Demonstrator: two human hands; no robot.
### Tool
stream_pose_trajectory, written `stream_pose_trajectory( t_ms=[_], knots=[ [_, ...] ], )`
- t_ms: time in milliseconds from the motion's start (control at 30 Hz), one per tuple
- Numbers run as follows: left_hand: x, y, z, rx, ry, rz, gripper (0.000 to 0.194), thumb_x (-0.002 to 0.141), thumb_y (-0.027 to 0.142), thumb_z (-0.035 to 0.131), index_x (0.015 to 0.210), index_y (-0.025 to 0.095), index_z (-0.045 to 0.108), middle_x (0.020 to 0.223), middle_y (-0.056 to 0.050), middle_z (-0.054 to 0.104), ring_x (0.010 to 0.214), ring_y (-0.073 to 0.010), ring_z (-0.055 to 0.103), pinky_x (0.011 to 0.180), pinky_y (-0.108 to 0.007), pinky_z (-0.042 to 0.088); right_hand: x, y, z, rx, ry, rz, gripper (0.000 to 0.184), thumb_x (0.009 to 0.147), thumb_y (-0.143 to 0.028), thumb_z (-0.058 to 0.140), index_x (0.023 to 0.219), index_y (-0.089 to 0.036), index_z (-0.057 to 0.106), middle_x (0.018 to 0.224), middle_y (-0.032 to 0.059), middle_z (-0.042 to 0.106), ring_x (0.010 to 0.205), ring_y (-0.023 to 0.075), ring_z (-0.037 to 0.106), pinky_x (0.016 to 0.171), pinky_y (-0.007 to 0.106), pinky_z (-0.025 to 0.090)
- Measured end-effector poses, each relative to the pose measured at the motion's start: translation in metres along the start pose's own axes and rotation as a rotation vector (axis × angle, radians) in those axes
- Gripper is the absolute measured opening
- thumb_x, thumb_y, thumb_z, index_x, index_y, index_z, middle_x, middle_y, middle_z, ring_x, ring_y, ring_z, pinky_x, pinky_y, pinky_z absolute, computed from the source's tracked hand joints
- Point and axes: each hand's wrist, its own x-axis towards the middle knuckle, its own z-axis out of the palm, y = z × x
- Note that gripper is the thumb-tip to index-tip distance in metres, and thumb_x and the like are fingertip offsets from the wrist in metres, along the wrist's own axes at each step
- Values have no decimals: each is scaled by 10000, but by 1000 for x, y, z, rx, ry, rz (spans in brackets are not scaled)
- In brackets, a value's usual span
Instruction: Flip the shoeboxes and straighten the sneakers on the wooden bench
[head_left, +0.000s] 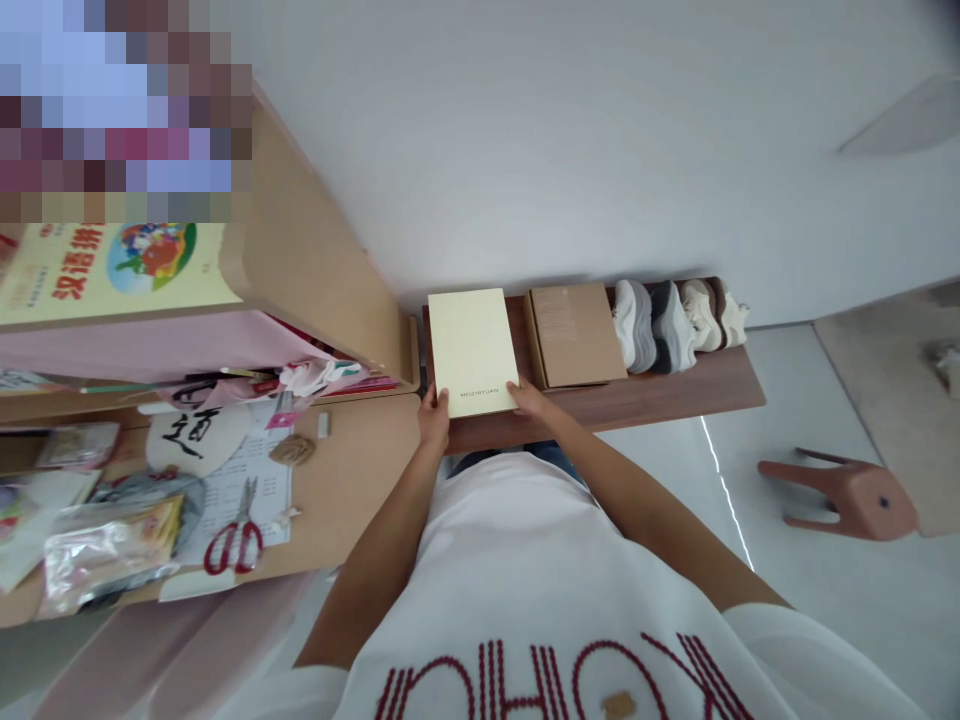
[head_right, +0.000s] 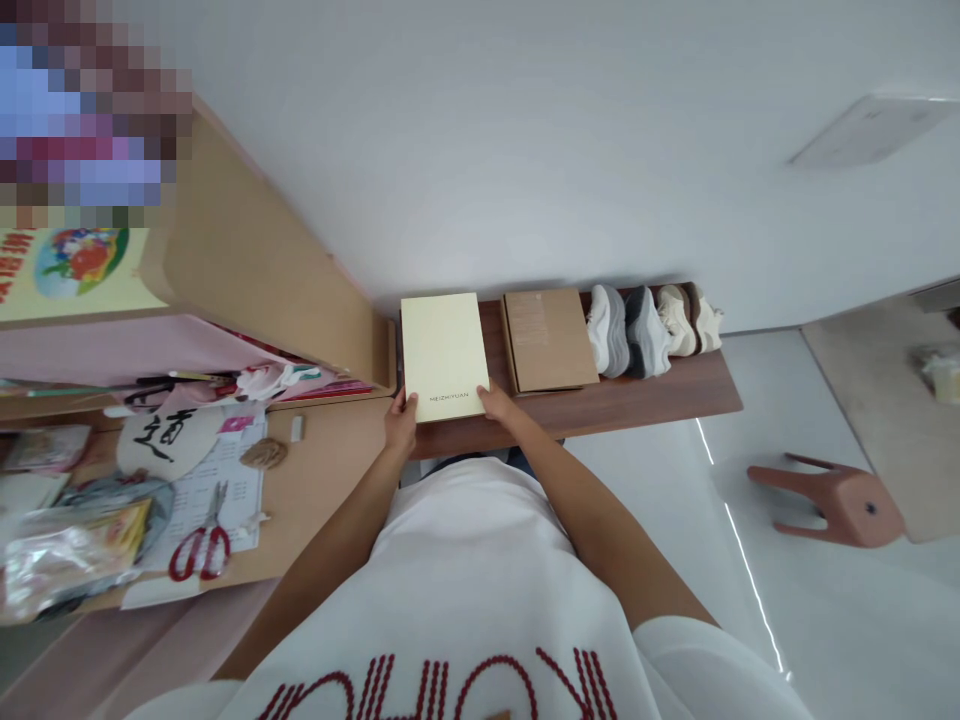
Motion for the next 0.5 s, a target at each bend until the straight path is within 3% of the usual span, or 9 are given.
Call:
stream_pose_trajectory(
  t_ms=[200,300,500],
  knots=[
    [1,-2,3,79,17,37,471,946,384,612,1387,220,599,1396,-83,637,1301,-220,589,1119,-351,442,3,0,-1,-33,2,-20,483,1024,-394,378,1492,-276,396,1396,114,603,1245,276,595,965,516,543],
    [-1,1,2,101,9,53,472,952,387,596,1393,219,595,1394,-84,638,1298,-222,591,1120,-355,440,7,4,-2,-46,6,-61,499,1017,-447,401,1480,-264,417,1427,123,584,1261,287,589,997,536,519],
    [2,7,-2,166,-6,19,485,950,378,592,1395,185,576,1403,-117,626,1320,-243,572,1151,-386,409,6,8,-6,-140,78,-182,563,982,-423,477,1488,-177,444,1502,149,522,1423,278,450,1202,495,316]
  ],
)
